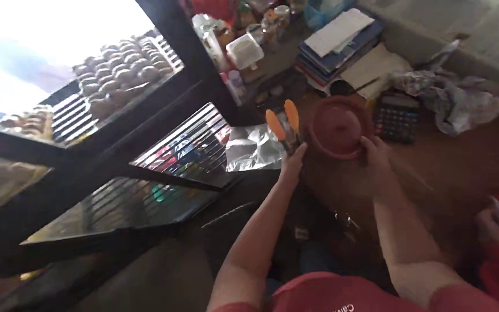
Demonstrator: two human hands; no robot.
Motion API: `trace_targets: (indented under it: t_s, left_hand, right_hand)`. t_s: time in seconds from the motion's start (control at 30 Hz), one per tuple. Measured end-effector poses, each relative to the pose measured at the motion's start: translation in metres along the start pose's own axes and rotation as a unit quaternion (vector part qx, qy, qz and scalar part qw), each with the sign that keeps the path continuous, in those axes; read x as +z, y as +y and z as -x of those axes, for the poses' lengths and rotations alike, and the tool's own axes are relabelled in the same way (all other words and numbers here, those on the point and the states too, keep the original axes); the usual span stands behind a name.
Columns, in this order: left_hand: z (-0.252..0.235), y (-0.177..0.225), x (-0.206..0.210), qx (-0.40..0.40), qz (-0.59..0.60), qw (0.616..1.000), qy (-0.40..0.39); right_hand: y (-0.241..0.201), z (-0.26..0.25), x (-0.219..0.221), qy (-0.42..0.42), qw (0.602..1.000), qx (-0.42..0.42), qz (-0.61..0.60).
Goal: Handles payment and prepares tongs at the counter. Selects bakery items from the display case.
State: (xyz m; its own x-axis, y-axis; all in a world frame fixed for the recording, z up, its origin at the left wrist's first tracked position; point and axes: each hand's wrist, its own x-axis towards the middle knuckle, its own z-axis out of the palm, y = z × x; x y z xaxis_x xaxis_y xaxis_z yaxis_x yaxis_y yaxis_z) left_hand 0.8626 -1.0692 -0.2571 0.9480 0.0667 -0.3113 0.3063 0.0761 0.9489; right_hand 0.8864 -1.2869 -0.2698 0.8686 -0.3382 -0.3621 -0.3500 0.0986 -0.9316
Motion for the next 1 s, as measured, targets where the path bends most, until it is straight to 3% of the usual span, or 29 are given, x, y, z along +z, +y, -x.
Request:
trace_targets:
  t_s: [0.13, 0.27, 0.37, 0.43, 0.53, 0.6, 0.67, 0.73, 0.83, 1.0]
  left_hand:
    - [0.012, -0.002, -0.028, 0.022, 0.019, 0.997, 0.070]
    - [0.082, -0.026, -0.088, 0.060, 0.094, 0.988, 0.111]
    - [0.161, -0.064, -0.145, 0.016, 0.134, 0.977, 0.165]
    - [0.214, -0.097, -0.180, -0.015, 0.173, 0.961, 0.213]
    - [0.292, -0.141, -0.228, -0.029, 0.233, 0.936, 0.262]
    - [0.341, -0.163, -0.259, -0.026, 0.253, 0.925, 0.282]
    - [0.392, -0.178, -0.286, -0.015, 0.261, 0.917, 0.303]
    - [0.447, -0.182, -0.311, -0.009, 0.256, 0.908, 0.331]
    - [0.521, -0.175, -0.353, -0.005, 0.247, 0.893, 0.375]
    - [0.602, -0.183, -0.413, 0.033, 0.242, 0.884, 0.399]
  right_hand:
    - [0.014, -0.035, 0.031, 0.027, 0.999, -0.019, -0.014]
    - [0.032, -0.028, 0.038, 0.024, 0.998, -0.056, 0.008]
    - [0.045, 0.032, 0.054, 0.006, 0.991, -0.130, 0.023]
    - [0.062, 0.109, 0.076, -0.089, 0.978, -0.175, 0.076]
    - [0.122, 0.240, 0.119, -0.368, 0.887, -0.220, 0.171]
    - [0.159, 0.336, 0.155, -0.538, 0.786, -0.175, 0.249]
    - [0.190, 0.425, 0.186, -0.641, 0.685, -0.123, 0.324]
    - [0.219, 0.497, 0.208, -0.678, 0.634, -0.124, 0.352]
    - [0.234, 0.577, 0.240, -0.704, 0.608, -0.126, 0.345]
    - [0.249, 0.658, 0.294, -0.763, 0.518, -0.143, 0.359]
